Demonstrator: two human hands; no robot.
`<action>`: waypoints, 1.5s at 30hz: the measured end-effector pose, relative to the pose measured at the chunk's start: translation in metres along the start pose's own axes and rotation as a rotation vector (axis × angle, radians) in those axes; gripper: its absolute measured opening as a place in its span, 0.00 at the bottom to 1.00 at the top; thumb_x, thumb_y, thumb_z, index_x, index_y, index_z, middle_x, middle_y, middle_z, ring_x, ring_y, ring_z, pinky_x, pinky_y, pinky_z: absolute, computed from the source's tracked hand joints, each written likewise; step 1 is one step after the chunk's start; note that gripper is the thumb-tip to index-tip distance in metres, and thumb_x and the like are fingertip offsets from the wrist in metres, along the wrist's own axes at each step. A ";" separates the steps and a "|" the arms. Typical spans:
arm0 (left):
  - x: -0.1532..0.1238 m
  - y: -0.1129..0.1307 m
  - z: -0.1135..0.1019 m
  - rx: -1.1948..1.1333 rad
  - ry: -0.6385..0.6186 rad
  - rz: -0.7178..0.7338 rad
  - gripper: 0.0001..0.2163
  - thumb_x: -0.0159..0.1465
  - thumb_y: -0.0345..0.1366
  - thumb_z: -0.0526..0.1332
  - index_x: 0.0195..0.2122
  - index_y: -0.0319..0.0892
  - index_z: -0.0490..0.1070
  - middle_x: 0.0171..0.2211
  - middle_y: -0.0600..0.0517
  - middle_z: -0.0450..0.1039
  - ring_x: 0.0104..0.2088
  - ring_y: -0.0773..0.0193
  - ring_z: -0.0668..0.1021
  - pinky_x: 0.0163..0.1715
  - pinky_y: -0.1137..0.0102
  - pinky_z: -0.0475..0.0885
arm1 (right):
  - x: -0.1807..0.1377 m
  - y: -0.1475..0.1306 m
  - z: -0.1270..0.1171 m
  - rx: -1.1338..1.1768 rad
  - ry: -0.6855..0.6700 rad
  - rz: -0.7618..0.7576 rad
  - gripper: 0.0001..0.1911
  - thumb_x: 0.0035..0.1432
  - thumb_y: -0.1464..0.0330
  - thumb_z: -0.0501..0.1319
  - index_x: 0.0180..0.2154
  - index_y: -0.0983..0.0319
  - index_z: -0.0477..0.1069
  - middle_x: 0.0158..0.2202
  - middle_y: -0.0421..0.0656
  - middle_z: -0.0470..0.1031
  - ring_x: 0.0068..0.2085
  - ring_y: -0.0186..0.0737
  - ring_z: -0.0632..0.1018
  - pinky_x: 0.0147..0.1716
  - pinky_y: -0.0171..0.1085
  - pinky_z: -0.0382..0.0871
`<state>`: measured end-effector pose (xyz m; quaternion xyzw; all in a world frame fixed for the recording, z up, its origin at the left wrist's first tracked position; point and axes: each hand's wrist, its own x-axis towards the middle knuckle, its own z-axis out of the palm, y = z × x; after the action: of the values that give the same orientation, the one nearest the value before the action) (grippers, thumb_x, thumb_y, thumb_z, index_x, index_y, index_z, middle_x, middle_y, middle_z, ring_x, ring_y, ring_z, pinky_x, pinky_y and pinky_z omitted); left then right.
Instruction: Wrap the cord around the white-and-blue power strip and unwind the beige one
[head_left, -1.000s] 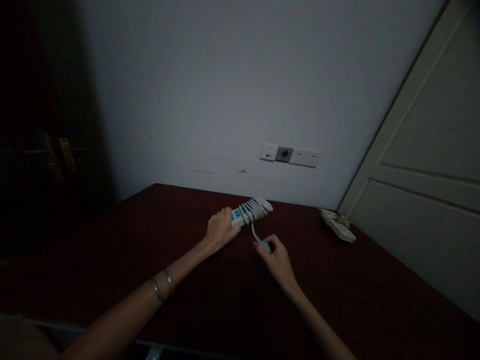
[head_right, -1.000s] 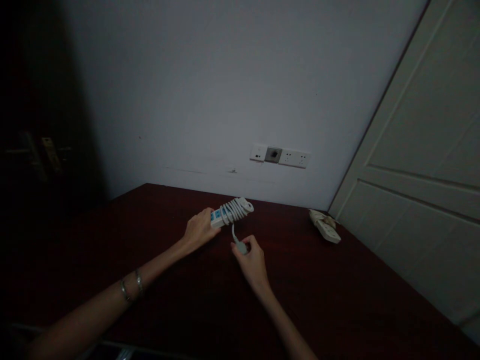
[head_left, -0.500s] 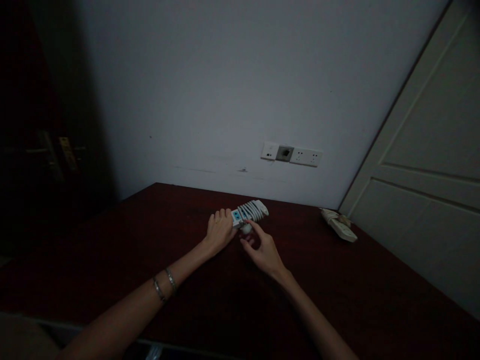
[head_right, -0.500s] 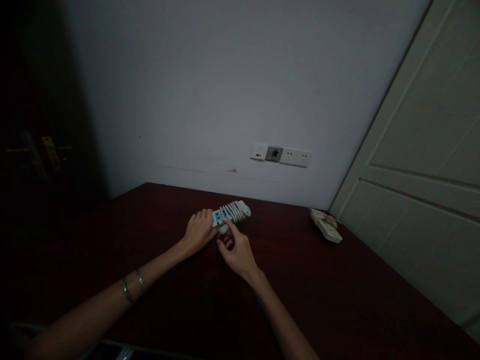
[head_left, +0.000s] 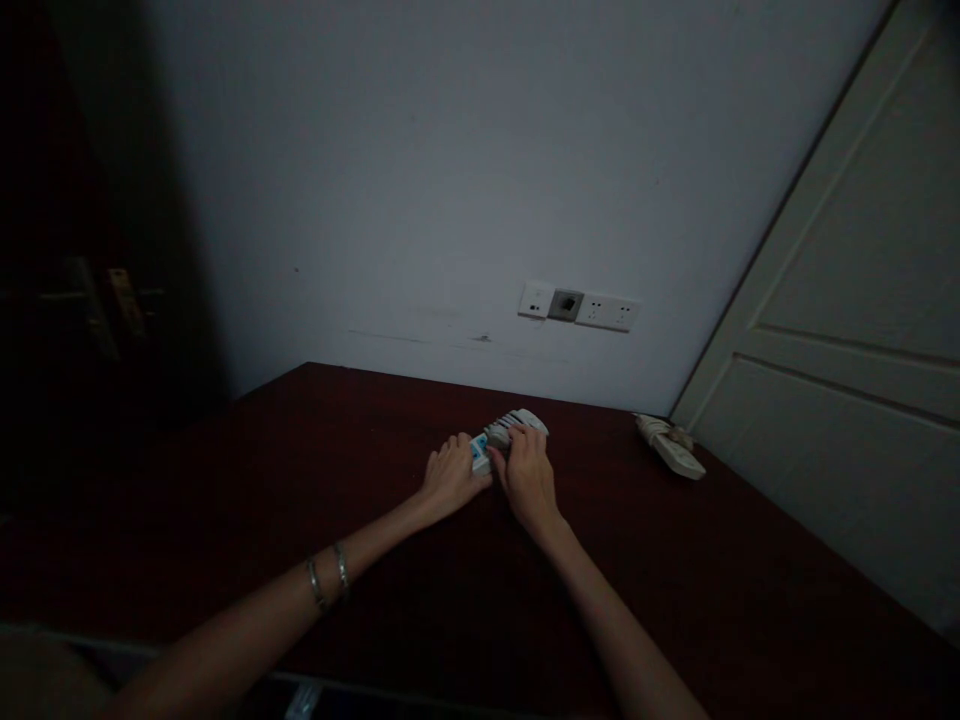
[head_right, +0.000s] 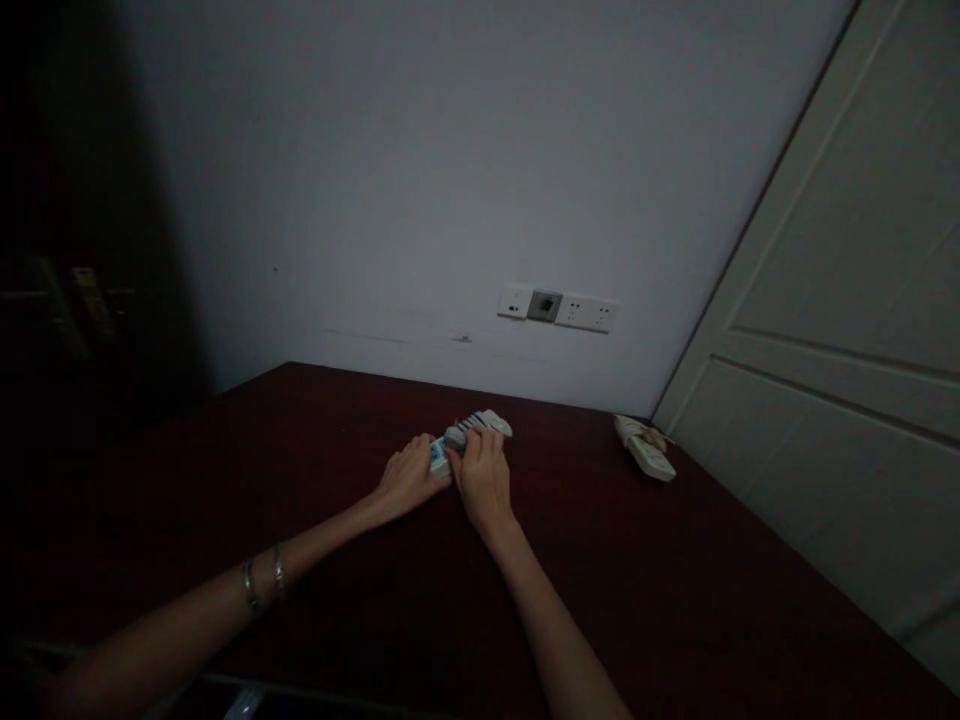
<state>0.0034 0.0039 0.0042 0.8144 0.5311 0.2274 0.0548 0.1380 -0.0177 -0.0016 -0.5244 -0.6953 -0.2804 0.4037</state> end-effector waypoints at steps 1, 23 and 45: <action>-0.001 0.002 -0.002 -0.033 -0.010 -0.007 0.19 0.55 0.43 0.56 0.44 0.38 0.59 0.43 0.43 0.67 0.44 0.53 0.72 0.39 0.65 0.66 | 0.000 0.002 -0.001 0.005 0.013 -0.013 0.15 0.60 0.65 0.53 0.45 0.68 0.65 0.44 0.56 0.66 0.47 0.51 0.66 0.43 0.48 0.68; -0.015 0.014 0.000 -0.105 0.094 0.052 0.23 0.57 0.44 0.57 0.50 0.39 0.54 0.48 0.42 0.64 0.45 0.51 0.73 0.38 0.64 0.68 | -0.005 0.023 -0.025 0.162 -0.003 0.061 0.28 0.57 0.72 0.54 0.59 0.57 0.54 0.63 0.53 0.46 0.61 0.53 0.54 0.52 0.57 0.60; 0.009 0.003 0.009 -1.223 -0.178 -0.078 0.23 0.62 0.41 0.54 0.56 0.40 0.53 0.40 0.47 0.72 0.36 0.63 0.76 0.37 0.69 0.70 | -0.015 0.032 -0.008 0.378 0.036 0.126 0.27 0.61 0.71 0.48 0.61 0.64 0.49 0.61 0.56 0.51 0.62 0.46 0.56 0.57 0.51 0.57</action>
<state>0.0125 0.0123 -0.0002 0.6314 0.3274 0.4197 0.5640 0.1725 -0.0219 -0.0111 -0.4766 -0.6939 -0.1282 0.5243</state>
